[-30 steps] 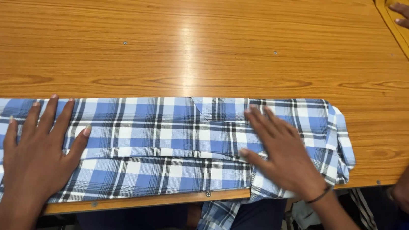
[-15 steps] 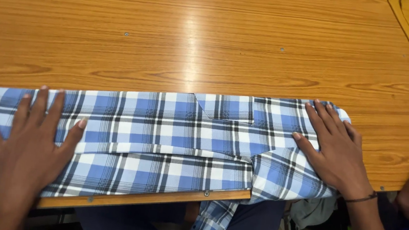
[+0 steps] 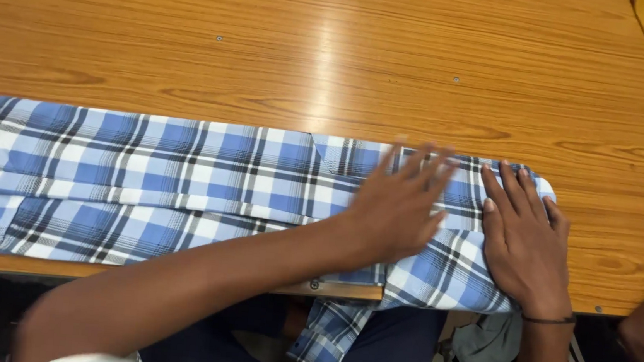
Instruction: Folding a blue and white plaid shirt on a wooden table.
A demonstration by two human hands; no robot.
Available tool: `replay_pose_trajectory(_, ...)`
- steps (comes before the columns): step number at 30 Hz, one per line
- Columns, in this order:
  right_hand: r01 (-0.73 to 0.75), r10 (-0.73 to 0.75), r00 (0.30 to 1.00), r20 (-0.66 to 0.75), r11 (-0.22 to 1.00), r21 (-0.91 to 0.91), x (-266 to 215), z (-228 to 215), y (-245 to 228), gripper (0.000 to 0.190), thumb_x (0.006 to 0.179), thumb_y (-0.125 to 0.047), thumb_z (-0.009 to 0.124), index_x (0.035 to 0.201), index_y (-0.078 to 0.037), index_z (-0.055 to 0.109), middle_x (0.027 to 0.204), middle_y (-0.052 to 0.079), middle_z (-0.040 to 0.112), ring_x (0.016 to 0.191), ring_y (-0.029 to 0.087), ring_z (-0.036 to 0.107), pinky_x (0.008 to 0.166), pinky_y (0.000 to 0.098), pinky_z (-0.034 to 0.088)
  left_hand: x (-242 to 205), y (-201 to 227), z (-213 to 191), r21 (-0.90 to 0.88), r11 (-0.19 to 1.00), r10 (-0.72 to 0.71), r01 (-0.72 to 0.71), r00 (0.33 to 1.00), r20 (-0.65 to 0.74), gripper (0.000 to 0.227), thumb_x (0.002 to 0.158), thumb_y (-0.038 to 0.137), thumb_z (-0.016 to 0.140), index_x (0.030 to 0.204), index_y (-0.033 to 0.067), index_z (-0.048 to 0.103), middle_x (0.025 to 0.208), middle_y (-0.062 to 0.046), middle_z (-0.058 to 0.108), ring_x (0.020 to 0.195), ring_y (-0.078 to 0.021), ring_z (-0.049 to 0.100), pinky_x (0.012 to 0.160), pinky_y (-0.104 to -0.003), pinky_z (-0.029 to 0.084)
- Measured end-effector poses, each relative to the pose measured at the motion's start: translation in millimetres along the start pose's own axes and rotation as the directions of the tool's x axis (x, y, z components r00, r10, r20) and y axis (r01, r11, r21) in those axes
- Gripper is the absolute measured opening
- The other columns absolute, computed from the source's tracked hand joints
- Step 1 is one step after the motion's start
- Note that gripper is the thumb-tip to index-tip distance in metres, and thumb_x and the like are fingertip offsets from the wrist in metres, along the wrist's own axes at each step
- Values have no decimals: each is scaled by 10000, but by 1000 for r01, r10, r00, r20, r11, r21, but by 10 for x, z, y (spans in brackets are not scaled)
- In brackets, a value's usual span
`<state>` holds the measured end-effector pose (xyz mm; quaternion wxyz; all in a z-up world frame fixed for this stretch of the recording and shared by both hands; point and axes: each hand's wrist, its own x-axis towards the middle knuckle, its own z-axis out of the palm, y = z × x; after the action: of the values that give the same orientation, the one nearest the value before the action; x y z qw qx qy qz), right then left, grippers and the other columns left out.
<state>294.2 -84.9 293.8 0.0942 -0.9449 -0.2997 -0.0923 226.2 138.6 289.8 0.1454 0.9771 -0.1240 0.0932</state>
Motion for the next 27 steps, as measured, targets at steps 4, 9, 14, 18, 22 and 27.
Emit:
replay_pose_trajectory(4, 44, -43, 998, -34, 999, 8, -18, 6, 91, 518, 1100, -377, 306, 1580, -223, 424, 1684, 40, 371, 1569, 224, 280, 1216, 479, 172, 393, 295, 365, 71, 997, 46, -43, 998, -37, 680, 1089, 461, 350, 1621, 41, 294, 1717, -133, 245, 1614, -314, 206, 1306, -547, 109)
replay_pose_trajectory(9, 61, -61, 998, -34, 998, -8, 27, -26, 61, 527, 1083, -365, 334, 1585, -245, 442, 1665, 39, 379, 1541, 231, 300, 1195, 483, 189, -23, -107, 206, -11, 998, 57, -57, 998, 12, 723, 1032, 566, 277, 1609, 132, 247, 1699, -93, 190, 1579, -289, 147, 1259, -559, 62)
replay_pose_trajectory(14, 50, -51, 998, -35, 999, -16, 1, -3, 64, 522, 1084, -372, 345, 1577, -245, 458, 1650, 45, 407, 1543, 235, 312, 1204, 484, 199, -773, -728, -232, 144, 989, 30, -31, 999, 10, 714, 1049, 651, 183, 1644, 260, 117, 1719, -51, 91, 1573, -270, 63, 1224, -562, -33)
replay_pose_trajectory(18, 66, -67, 996, -51, 998, -22, 6, 21, 75, 522, 1089, -366, 350, 1584, -238, 455, 1650, 60, 413, 1545, 244, 315, 1205, 494, 196, -1450, -1327, -561, 203, 958, -240, 205, 956, 170, 763, 984, 707, 125, 1631, 311, 45, 1708, 6, 31, 1552, -237, 16, 1217, -545, -51)
replay_pose_trajectory(22, 58, -59, 997, -47, 998, -20, 8, 0, 38, 517, 1093, -368, 350, 1584, -240, 453, 1651, 58, 414, 1543, 246, 317, 1204, 489, 197, -2184, -1952, -849, 332, 857, -435, 394, 899, 56, 784, 960, 715, 101, 1646, 338, 70, 1701, 26, 55, 1546, -217, 47, 1223, -550, -39)
replay_pose_trajectory(27, 73, -73, 996, -52, 997, -6, 16, 6, 28, 516, 1096, -373, 356, 1586, -245, 455, 1653, 58, 415, 1552, 244, 316, 1214, 484, 199, -2988, -2622, -1002, 367, 711, -618, 600, 782, -80, 780, 977, 710, 170, 1642, 303, 201, 1695, -15, 156, 1545, -245, 130, 1217, -578, 16)
